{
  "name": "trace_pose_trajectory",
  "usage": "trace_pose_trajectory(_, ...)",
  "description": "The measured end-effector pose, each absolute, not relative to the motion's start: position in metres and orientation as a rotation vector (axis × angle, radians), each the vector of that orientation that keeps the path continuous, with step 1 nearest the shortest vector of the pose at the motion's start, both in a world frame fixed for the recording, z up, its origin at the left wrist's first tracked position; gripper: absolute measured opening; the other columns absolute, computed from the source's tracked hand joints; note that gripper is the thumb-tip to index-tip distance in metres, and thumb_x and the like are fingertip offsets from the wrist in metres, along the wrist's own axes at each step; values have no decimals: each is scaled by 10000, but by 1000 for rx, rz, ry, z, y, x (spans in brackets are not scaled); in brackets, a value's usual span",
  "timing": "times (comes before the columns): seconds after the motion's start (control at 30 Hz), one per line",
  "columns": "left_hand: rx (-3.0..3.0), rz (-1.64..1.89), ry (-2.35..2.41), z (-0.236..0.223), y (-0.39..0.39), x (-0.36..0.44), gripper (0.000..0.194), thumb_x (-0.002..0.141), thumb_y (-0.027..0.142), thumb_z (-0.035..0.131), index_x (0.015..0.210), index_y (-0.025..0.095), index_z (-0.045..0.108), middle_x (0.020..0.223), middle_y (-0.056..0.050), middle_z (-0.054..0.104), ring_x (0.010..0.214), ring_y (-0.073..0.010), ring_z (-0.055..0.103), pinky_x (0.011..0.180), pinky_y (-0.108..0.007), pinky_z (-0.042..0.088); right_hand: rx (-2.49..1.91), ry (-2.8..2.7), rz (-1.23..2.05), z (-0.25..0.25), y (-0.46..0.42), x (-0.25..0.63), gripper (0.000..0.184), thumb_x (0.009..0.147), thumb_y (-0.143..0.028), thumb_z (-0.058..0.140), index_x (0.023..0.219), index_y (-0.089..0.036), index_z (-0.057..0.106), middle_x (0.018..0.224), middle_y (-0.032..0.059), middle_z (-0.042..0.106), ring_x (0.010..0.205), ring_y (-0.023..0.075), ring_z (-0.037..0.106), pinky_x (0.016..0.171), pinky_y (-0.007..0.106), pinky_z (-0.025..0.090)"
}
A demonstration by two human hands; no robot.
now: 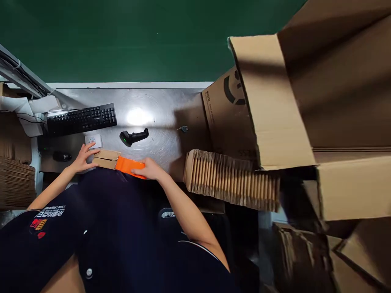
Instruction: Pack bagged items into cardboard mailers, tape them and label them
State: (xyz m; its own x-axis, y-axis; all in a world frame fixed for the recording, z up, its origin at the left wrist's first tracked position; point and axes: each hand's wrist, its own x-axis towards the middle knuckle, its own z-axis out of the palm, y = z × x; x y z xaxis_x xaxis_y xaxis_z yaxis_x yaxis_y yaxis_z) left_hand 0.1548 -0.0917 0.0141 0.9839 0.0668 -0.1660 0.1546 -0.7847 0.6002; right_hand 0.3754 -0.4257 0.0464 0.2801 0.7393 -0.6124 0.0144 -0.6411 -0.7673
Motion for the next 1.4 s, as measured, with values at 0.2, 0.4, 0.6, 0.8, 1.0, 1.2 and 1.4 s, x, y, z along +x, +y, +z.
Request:
trace_pose_trajectory(0.2,2712,-359,-206,33,-127,191,1014,902,678,708,1674,119,362,1696,-243,417,1589,-431,355,1330,-622,138,-1696,-687,1419,28,-385,355,397,684,-574,710,652,-198,585,621,-44,454,602,112,373,575,290,290)
trace_pose_trajectory(0.4,2701,-326,-213,20,-120,201,902,881,678,739,1569,135,528,1486,-217,648,1380,-392,593,1190,-530,412,-1660,-806,1389,36,-389,359,432,742,-608,715,725,-180,654,666,-36,500,641,125,410,620,290,322)
trace_pose_trajectory(0.6,2804,-327,-272,25,-124,197,934,936,752,625,1581,86,513,1554,-223,602,1439,-396,558,1223,-528,406,-1891,-796,1387,43,-432,378,465,764,-630,697,619,-208,566,592,-42,456,596,125,400,585,292,299)
trace_pose_trajectory(0.8,3023,-435,-184,25,-137,190,954,1005,697,542,1700,87,306,1744,-237,290,1632,-408,286,1339,-608,181,-2022,-796,1419,17,-390,372,432,765,-597,720,623,-209,590,583,-31,495,591,141,463,603,305,323)
trace_pose_trajectory(1.0,3041,-504,-163,27,-134,190,990,981,732,551,1707,109,297,1742,-242,276,1642,-405,255,1340,-616,153,-1970,-790,1453,17,-393,379,467,732,-629,729,603,-207,577,571,-36,492,585,135,444,601,302,319)
trace_pose_trajectory(1.2,2931,-480,-123,26,-133,191,1012,957,720,607,1706,111,303,1742,-254,281,1646,-415,238,1344,-618,105,-1987,-844,1400,44,-430,388,474,754,-631,743,601,-209,591,561,-21,514,565,141,447,582,308,313)
trace_pose_trajectory(1.4,2861,-485,-180,26,-131,190,797,980,566,659,1655,208,434,1720,-231,372,1628,-466,259,1295,-741,99,-2252,-905,1356,42,-368,372,376,809,-562,772,690,-210,712,627,40,643,640,208,591,627,320,366)
